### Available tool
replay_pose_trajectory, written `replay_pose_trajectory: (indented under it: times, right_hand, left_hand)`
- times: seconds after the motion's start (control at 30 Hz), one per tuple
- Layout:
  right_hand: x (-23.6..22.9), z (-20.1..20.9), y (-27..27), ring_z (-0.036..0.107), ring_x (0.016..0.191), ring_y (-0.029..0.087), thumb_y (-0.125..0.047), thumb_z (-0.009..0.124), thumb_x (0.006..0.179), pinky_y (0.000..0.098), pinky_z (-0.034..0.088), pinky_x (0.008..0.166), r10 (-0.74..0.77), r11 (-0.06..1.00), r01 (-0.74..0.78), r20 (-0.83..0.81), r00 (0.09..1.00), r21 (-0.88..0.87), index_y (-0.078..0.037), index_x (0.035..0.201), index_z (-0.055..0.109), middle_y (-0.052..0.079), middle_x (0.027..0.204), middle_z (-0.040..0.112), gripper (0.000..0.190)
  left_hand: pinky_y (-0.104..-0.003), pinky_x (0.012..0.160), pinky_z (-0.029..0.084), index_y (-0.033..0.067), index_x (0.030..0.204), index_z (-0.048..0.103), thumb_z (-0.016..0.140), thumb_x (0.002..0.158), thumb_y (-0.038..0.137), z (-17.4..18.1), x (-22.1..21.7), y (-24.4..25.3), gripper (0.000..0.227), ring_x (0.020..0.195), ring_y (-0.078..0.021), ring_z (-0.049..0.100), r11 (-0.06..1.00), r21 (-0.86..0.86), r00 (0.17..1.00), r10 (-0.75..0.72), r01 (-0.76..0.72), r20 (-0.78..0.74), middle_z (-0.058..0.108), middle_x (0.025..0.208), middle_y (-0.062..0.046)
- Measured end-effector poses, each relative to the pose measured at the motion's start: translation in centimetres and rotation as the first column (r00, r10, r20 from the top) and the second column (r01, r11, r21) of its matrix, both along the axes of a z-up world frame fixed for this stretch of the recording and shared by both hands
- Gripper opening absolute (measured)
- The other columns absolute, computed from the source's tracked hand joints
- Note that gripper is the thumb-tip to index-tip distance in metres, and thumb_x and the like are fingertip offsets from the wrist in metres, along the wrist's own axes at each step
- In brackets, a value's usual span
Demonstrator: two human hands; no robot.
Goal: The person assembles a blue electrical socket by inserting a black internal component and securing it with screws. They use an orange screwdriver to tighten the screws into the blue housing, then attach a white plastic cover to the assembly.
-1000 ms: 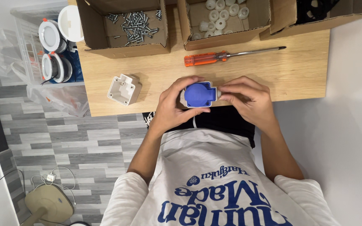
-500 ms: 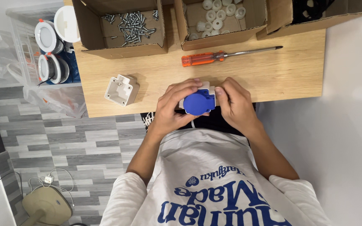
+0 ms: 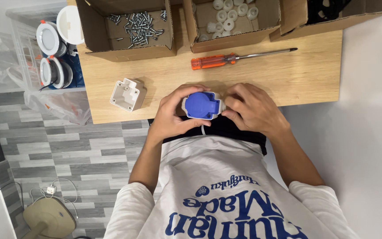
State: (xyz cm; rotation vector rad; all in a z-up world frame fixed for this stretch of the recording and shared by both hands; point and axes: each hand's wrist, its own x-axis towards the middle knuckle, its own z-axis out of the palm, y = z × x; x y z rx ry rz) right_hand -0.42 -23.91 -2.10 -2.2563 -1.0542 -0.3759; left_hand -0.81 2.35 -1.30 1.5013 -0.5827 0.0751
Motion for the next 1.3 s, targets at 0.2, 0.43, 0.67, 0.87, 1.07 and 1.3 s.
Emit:
replay_pose_trajectory:
  times: [0.2, 0.43, 0.67, 0.87, 1.07, 1.3]
  right_hand:
    - [-0.4, -0.9, 0.3, 0.064, 0.068, 0.030, -0.049, 0.042, 0.116, 0.0418, 0.059, 0.062, 0.008, 1.000, -0.009, -0.063, 0.998, -0.017, -0.011, 0.104, 0.058, 0.010, 0.088, 0.052, 0.042]
    - [-1.5, -3.8, 0.5, 0.054, 0.057, 0.024, -0.043, 0.049, 0.114, 0.0336, 0.052, 0.053, 0.005, 0.966, 0.096, -0.386, 0.923, 0.241, -0.014, 0.082, 0.057, 0.000, 0.069, 0.046, 0.044]
    - [-1.5, -1.2, 2.3, 0.046, 0.051, 0.013, -0.027, 0.043, 0.122, 0.0303, 0.045, 0.050, -0.018, 0.857, 0.410, -0.775, 0.631, 0.314, -0.012, 0.062, 0.052, 0.004, 0.048, 0.052, 0.063]
    - [1.6, 3.1, 1.7, 0.071, 0.084, 0.036, -0.013, 0.064, 0.116, 0.0436, 0.059, 0.077, -0.127, 0.936, 0.248, -0.421, 0.898, 0.248, -0.003, 0.090, 0.070, 0.016, 0.083, 0.067, 0.029]
    - [5.3, 1.8, 1.4, 0.073, 0.117, 0.037, -0.010, 0.087, 0.100, 0.0474, 0.054, 0.098, -0.115, 0.985, 0.122, 0.060, 0.992, -0.120, -0.003, 0.134, 0.074, 0.017, 0.126, 0.072, 0.037]
    - [6.2, 2.8, 1.2, 0.073, 0.102, 0.035, -0.007, 0.072, 0.111, 0.0433, 0.055, 0.086, -0.070, 0.973, 0.092, 0.108, 0.992, -0.211, -0.008, 0.131, 0.074, 0.013, 0.117, 0.072, 0.020]
  left_hand:
    - [-0.048, 0.107, 0.058, -0.0064, 0.137, 0.063, 0.102, 0.079, 0.017, -0.1, 0.1, 0.3, 0.074, 0.124, -0.0366, 0.072, 0.997, -0.039, 0.997, -0.074, 0.073, -0.033, 0.074, 0.131, -0.025]
    - [-0.051, 0.101, 0.063, -0.0061, 0.127, 0.069, 0.098, 0.084, 0.021, 2.2, -0.2, -1.3, 0.058, 0.117, -0.0424, 0.078, 0.996, 0.008, 0.983, 0.083, -0.085, 0.165, 0.078, 0.123, -0.024]
    - [-0.046, 0.093, 0.065, 0.0016, 0.119, 0.079, 0.086, 0.098, 0.023, 2.5, -0.6, -1.9, 0.030, 0.110, -0.0385, 0.082, 0.955, 0.151, 0.883, 0.166, -0.255, 0.440, 0.082, 0.118, -0.017]
    - [-0.047, 0.093, 0.065, -0.0008, 0.125, 0.076, 0.091, 0.093, 0.024, 3.0, -0.1, -1.4, 0.044, 0.111, -0.0400, 0.081, 0.949, 0.158, 0.907, 0.198, -0.273, 0.372, 0.081, 0.122, -0.018]
    - [-0.052, 0.102, 0.063, -0.0018, 0.134, 0.070, 0.096, 0.088, 0.020, 1.9, -0.6, -0.9, 0.057, 0.119, -0.0417, 0.077, 0.974, 0.143, 0.970, 0.144, -0.174, 0.198, 0.077, 0.129, -0.021]
    - [-0.040, 0.091, 0.062, 0.0055, 0.140, 0.068, 0.095, 0.089, 0.021, 1.1, -0.6, -0.6, 0.060, 0.115, -0.0328, 0.077, 0.979, 0.173, 0.990, 0.087, -0.105, 0.107, 0.077, 0.133, -0.014]
